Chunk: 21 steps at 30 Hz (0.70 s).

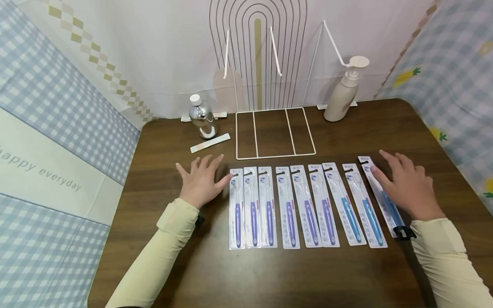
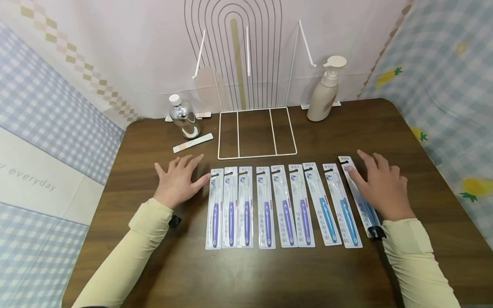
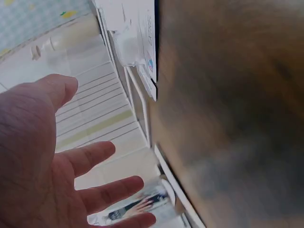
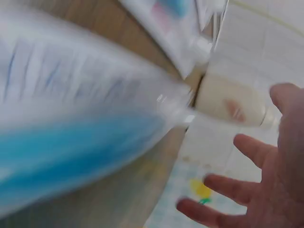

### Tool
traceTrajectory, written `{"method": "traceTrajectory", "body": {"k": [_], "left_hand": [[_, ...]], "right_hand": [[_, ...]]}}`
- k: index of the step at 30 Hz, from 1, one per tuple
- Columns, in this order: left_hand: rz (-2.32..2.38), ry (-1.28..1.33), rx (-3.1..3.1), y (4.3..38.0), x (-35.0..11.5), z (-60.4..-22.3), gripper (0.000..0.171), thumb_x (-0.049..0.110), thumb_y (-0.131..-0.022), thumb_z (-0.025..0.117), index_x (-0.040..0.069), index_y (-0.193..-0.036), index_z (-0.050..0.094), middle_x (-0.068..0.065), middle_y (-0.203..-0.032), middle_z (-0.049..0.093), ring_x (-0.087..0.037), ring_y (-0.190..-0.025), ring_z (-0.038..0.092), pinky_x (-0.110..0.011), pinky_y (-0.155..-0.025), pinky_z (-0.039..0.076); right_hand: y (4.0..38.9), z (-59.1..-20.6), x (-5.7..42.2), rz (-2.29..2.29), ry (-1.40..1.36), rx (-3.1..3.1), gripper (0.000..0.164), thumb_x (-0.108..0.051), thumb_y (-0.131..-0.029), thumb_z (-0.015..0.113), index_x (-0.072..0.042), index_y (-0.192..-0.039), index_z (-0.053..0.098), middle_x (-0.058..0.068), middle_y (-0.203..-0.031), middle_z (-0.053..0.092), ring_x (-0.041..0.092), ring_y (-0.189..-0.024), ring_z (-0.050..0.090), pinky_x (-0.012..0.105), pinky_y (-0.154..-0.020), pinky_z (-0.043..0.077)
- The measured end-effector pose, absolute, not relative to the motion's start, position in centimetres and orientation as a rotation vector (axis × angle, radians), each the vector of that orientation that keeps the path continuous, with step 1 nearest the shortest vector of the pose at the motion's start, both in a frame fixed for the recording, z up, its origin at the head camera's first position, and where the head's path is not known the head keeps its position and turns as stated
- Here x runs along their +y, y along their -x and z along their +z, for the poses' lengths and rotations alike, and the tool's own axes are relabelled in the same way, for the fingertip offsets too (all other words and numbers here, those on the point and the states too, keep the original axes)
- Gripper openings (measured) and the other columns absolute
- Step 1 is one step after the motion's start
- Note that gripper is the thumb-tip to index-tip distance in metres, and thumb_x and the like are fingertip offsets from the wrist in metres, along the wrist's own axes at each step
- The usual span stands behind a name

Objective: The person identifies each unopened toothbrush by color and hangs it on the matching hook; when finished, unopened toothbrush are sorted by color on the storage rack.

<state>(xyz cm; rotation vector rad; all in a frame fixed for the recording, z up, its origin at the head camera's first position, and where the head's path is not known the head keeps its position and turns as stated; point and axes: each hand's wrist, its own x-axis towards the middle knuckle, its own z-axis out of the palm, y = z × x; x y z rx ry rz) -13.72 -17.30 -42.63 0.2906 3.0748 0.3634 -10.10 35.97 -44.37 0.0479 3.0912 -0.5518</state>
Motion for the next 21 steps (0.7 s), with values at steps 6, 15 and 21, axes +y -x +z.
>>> {"method": "traceTrajectory", "body": {"k": [6,15,21], "left_hand": [[0.356,-0.351,3.068,16.9,-16.0,-43.2,0.065,0.06,-0.103,0.058,0.018,-0.152,0.059,-0.015,-0.146,0.059,-0.045,-0.134,0.052,-0.081,-0.113,0.017],[0.399,-0.442,3.111,20.4,-14.8,-44.6,0.046,0.05,-0.099,0.071,0.02,-0.133,0.075,-0.008,-0.128,0.071,-0.033,-0.12,0.066,-0.062,-0.103,0.038],[0.358,-0.489,3.113,21.2,-14.0,-44.8,0.04,0.049,-0.097,0.075,0.023,-0.127,0.079,-0.006,-0.113,0.075,-0.03,-0.108,0.069,-0.058,-0.095,0.04]], "right_hand": [[10.6,-45.3,39.5,-0.611,-0.014,2.921,0.079,-0.054,-0.11,0.045,0.004,-0.162,0.028,0.046,-0.137,0.044,0.065,-0.115,0.049,0.08,-0.085,0.04],[11.1,-45.0,42.3,-0.749,0.138,2.74,0.067,-0.039,-0.11,0.057,0.001,-0.16,0.035,0.022,-0.109,0.066,0.032,-0.09,0.064,0.046,-0.07,0.051],[12.3,-45.4,42.9,-0.911,0.228,2.624,0.06,-0.027,-0.109,0.062,-0.008,-0.162,0.04,0.007,-0.095,0.067,0.018,-0.075,0.057,0.033,-0.064,0.047]]}}
